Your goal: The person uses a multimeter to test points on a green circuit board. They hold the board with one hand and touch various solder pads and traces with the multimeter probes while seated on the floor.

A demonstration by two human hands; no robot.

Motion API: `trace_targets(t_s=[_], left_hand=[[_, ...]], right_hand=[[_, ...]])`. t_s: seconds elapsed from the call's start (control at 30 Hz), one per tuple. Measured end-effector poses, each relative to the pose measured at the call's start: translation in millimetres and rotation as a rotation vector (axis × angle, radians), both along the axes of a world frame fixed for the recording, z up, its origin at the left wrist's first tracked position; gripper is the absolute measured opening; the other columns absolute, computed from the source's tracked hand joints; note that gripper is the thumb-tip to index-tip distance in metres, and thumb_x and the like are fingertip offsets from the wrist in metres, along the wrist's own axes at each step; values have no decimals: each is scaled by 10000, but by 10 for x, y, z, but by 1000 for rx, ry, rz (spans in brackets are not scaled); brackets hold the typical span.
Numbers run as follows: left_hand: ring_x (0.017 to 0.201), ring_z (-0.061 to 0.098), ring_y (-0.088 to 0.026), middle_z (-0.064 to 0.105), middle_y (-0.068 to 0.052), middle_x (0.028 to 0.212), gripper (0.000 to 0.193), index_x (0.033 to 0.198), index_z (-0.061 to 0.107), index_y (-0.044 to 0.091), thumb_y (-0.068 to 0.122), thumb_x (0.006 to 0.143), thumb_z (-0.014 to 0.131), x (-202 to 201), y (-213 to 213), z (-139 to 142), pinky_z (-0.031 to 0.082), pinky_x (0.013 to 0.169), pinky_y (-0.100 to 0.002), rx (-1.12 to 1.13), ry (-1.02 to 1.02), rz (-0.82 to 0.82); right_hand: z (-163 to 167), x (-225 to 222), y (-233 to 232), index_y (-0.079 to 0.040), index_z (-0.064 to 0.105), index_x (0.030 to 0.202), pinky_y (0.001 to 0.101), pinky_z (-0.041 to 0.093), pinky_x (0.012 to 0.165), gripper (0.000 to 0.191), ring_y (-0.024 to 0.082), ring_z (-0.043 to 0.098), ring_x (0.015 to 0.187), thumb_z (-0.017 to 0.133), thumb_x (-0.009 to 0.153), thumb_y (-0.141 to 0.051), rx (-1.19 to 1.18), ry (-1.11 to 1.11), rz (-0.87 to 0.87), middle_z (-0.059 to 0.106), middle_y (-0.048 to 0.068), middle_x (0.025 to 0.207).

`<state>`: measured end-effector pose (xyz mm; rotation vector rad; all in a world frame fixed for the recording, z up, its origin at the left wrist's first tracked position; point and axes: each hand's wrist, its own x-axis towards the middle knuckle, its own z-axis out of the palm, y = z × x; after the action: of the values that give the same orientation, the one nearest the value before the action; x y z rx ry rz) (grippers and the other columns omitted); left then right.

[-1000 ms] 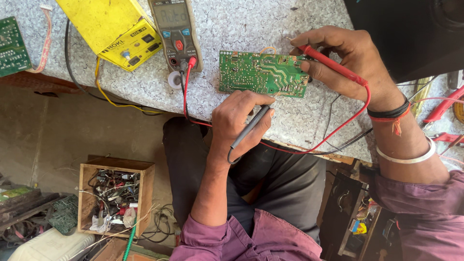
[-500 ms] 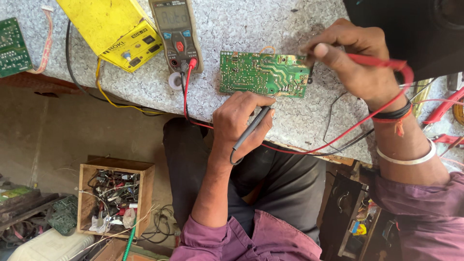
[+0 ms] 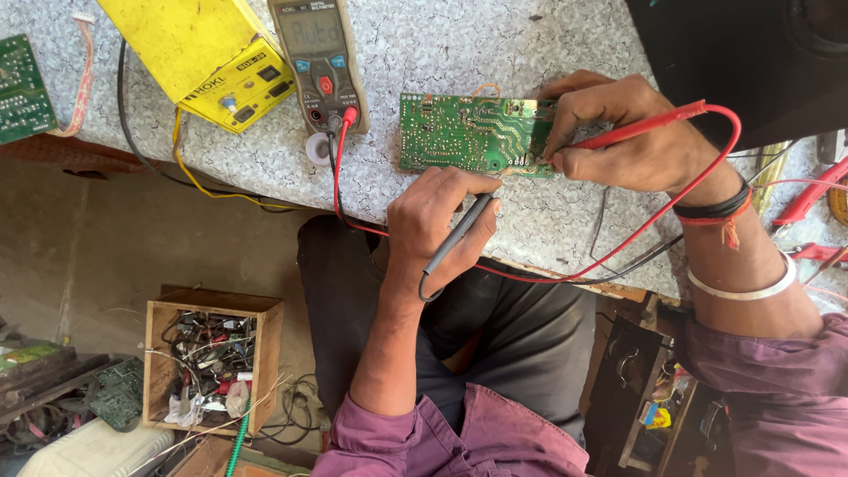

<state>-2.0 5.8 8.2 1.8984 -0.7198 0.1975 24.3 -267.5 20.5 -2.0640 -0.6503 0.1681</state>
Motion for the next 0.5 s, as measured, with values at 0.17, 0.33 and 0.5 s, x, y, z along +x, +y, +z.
trace_targets(t_s=[0.17, 0.33, 0.5], left_hand=[[869, 699, -249, 709, -53, 939, 203, 1047, 682, 97, 66, 873, 783, -1, -3, 3, 560, 776, -365, 1, 0, 4], [854, 696, -243, 710, -53, 933, 198, 1039, 683, 98, 63, 871, 782, -6, -8, 11, 559, 765, -363, 2, 9, 7], [856, 698, -247, 712, -56, 934, 191, 1039, 685, 99, 71, 874, 779, 5, 0, 11, 559, 767, -366, 0, 17, 1]], right_hand=[[-14, -9, -8, -62, 723, 895, 443, 470, 1147, 147, 281, 660, 1155, 780, 852, -190, 27, 6, -3, 717, 57, 871], [3, -12, 7, -56, 719, 906, 415, 493, 1084, 159, 293, 658, 1170, 776, 849, -193, 24, 15, -11, 717, 72, 902], [-4, -8, 11, -55, 725, 911, 419, 502, 1106, 149, 285, 672, 1141, 774, 854, -183, -2, 1, -10, 719, 74, 892]])
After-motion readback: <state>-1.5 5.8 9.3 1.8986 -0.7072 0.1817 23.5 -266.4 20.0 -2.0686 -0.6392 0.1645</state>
